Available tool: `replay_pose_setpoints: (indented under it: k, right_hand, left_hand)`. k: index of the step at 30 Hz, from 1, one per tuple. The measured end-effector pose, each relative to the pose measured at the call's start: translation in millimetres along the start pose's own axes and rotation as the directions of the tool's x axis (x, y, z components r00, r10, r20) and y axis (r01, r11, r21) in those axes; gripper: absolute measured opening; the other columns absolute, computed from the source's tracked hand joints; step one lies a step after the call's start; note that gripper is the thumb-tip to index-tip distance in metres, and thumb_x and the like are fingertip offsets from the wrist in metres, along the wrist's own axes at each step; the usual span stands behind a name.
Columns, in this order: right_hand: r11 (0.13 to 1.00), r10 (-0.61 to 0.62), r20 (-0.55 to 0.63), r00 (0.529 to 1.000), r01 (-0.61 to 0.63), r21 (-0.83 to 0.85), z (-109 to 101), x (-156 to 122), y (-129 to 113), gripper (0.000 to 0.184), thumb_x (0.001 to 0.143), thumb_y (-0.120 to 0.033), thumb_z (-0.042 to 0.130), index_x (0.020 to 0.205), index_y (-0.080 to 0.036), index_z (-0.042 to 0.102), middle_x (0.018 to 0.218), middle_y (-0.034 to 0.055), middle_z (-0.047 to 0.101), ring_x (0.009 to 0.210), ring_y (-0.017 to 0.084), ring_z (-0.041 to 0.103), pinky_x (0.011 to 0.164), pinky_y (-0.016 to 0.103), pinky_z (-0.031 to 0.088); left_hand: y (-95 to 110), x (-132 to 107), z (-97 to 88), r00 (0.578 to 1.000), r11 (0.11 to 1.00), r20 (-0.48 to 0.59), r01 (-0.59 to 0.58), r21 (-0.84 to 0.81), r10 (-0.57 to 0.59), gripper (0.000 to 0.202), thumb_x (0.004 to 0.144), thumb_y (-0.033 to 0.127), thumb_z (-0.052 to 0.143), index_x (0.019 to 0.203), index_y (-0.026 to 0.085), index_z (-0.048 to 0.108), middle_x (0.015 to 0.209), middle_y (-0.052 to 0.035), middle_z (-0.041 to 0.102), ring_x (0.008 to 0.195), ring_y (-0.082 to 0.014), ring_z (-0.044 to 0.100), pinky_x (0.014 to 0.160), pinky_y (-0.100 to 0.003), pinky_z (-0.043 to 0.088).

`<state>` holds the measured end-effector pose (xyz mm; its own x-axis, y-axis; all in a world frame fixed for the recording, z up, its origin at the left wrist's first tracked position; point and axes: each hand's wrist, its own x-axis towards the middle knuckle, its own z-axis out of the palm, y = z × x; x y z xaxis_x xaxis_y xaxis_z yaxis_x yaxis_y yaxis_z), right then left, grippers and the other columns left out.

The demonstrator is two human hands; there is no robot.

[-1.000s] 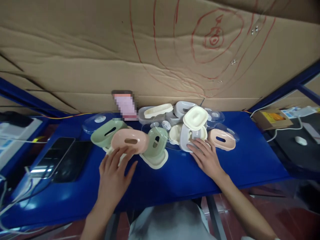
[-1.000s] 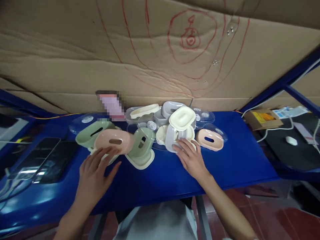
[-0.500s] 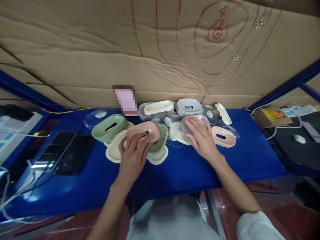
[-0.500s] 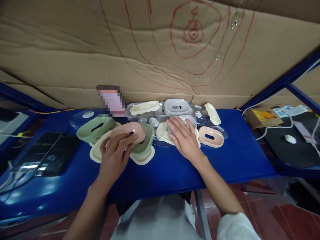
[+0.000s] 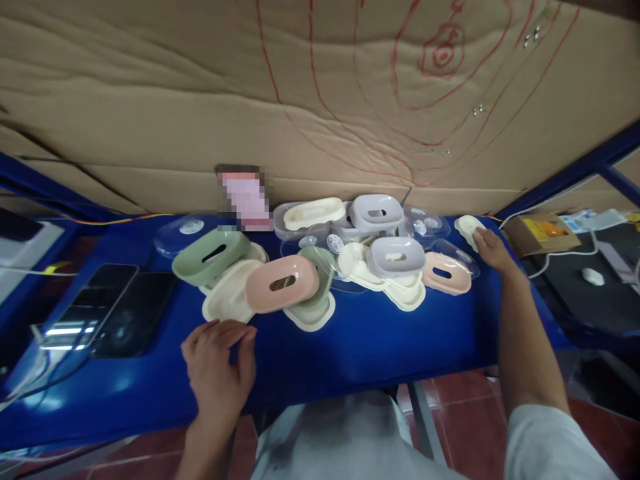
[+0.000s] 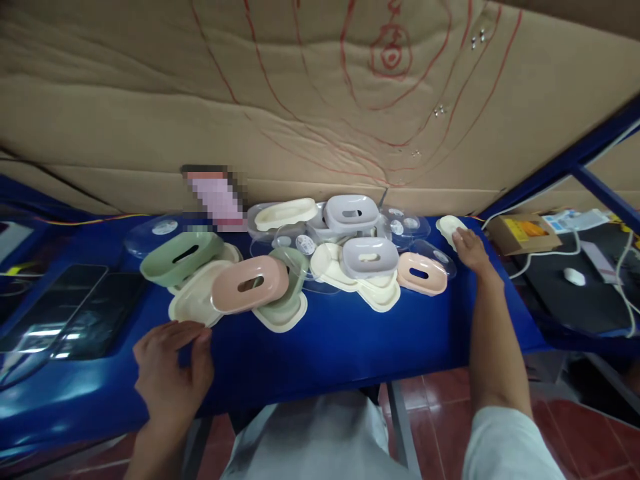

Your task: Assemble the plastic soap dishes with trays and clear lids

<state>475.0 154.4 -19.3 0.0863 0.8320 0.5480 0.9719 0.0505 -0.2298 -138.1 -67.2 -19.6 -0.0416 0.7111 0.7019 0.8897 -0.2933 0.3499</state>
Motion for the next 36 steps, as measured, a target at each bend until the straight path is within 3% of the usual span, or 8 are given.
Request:
replay_pose_setpoints:
  k: [7, 10, 14, 18, 22, 28, 33, 36]
  right_hand:
    - [0.994, 0.033, -0.013, 0.999, -0.032, 0.107, -27, -65, -33, 0.051, 0.109, -0.054, 0.048, 0.135, -0.017, 0.071, 0.134, 0.0236, 0.069, 0.132, 0.038, 0.064, 0.104, 0.055, 0.05]
    - [0.991, 0.024, -0.071, 0.997, -0.015, 0.13, -45, -128, -87, 0.051, 0.107, -0.046, 0.056, 0.15, -0.019, 0.059, 0.146, 0.0232, 0.064, 0.139, 0.041, 0.059, 0.112, 0.059, 0.047]
    - [0.989, -0.026, -0.008, 1.0, 0.027, 0.143, -56, -198, -185, 0.048, 0.104, -0.037, 0.062, 0.15, -0.022, 0.059, 0.148, 0.0202, 0.062, 0.138, 0.044, 0.058, 0.111, 0.07, 0.044]
    - [0.908, -0.191, 0.129, 0.973, 0.125, 0.399, -64, -231, -266, 0.048, 0.105, -0.024, 0.057, 0.152, -0.028, 0.055, 0.146, 0.0163, 0.062, 0.133, 0.037, 0.062, 0.104, 0.059, 0.055]
    - [0.725, -0.512, -0.037, 0.858, 0.455, 0.518, -73, -237, -316, 0.049, 0.099, -0.027, 0.071, 0.146, -0.034, 0.058, 0.147, 0.011, 0.062, 0.138, 0.032, 0.058, 0.114, 0.055, 0.05]
    - [0.611, -0.74, 0.21, 0.639, 0.508, 0.607, -66, -215, -345, 0.027, 0.109, -0.025, 0.059, 0.135, -0.03, 0.067, 0.128, 0.0017, 0.077, 0.132, 0.02, 0.063, 0.127, 0.048, 0.032]
    - [0.598, -0.751, 0.278, 0.598, 0.439, 0.671, -67, -215, -337, 0.028, 0.111, -0.017, 0.052, 0.133, -0.025, 0.066, 0.13, 0.0016, 0.076, 0.133, 0.019, 0.061, 0.129, 0.047, 0.027]
    - [0.613, -0.733, 0.288, 0.616, 0.416, 0.672, -78, -222, -332, 0.03, 0.111, -0.016, 0.051, 0.134, -0.026, 0.066, 0.132, 0.0007, 0.075, 0.131, 0.019, 0.062, 0.128, 0.048, 0.028]
  left_hand:
    - [12, -23, -11.9, 0.997, 0.996, 0.072, -0.02, -0.083, 0.026, 0.022, 0.102, 0.015, 0.051, 0.083, 0.024, 0.057, 0.087, -0.004, 0.066, 0.085, -0.0232, 0.065, 0.083, -0.044, 0.05]
    - [18, -22, -5.1, 0.989, 1.0, 0.148, 0.006, 0.018, -0.008, 0.011, 0.098, 0.02, 0.065, 0.108, 0.025, 0.068, 0.116, -0.0103, 0.071, 0.108, -0.0298, 0.068, 0.095, -0.048, 0.05]
    - [11, -1, 12.4, 0.97, 0.983, 0.227, 0.043, 0.178, -0.084, 0.044, 0.096, 0.023, 0.073, 0.139, 0.026, 0.063, 0.153, -0.0186, 0.059, 0.14, -0.0402, 0.056, 0.113, -0.06, 0.04]
    - [1, 24, 8.3, 0.965, 0.998, 0.259, -0.056, 0.033, 0.046, 0.031, 0.1, 0.019, 0.068, 0.13, 0.026, 0.066, 0.138, -0.0118, 0.072, 0.135, -0.0326, 0.064, 0.119, -0.057, 0.038]
    - [22, 26, -21.0, 0.912, 0.973, 0.358, -0.138, -0.187, 0.198, 0.03, 0.102, 0.015, 0.063, 0.131, 0.024, 0.065, 0.128, -0.0084, 0.076, 0.125, -0.0241, 0.069, 0.112, -0.043, 0.049]
    - [55, -20, -33.4, 0.884, 0.951, 0.406, -0.117, -0.287, 0.232, 0.025, 0.106, 0.018, 0.055, 0.127, 0.024, 0.068, 0.123, -0.0065, 0.077, 0.117, -0.0222, 0.072, 0.104, -0.04, 0.058]
    - [6, -26, -21.1, 0.969, 1.0, 0.248, 0.021, 0.005, -0.022, 0.034, 0.104, 0.025, 0.062, 0.138, 0.022, 0.064, 0.139, -0.0175, 0.067, 0.127, -0.0345, 0.066, 0.104, -0.053, 0.055]
    - [-27, -15, -12.2, 0.969, 0.97, 0.227, 0.038, 0.242, -0.095, 0.046, 0.101, 0.038, 0.068, 0.143, 0.02, 0.063, 0.152, -0.0244, 0.058, 0.137, -0.0462, 0.057, 0.107, -0.066, 0.048]
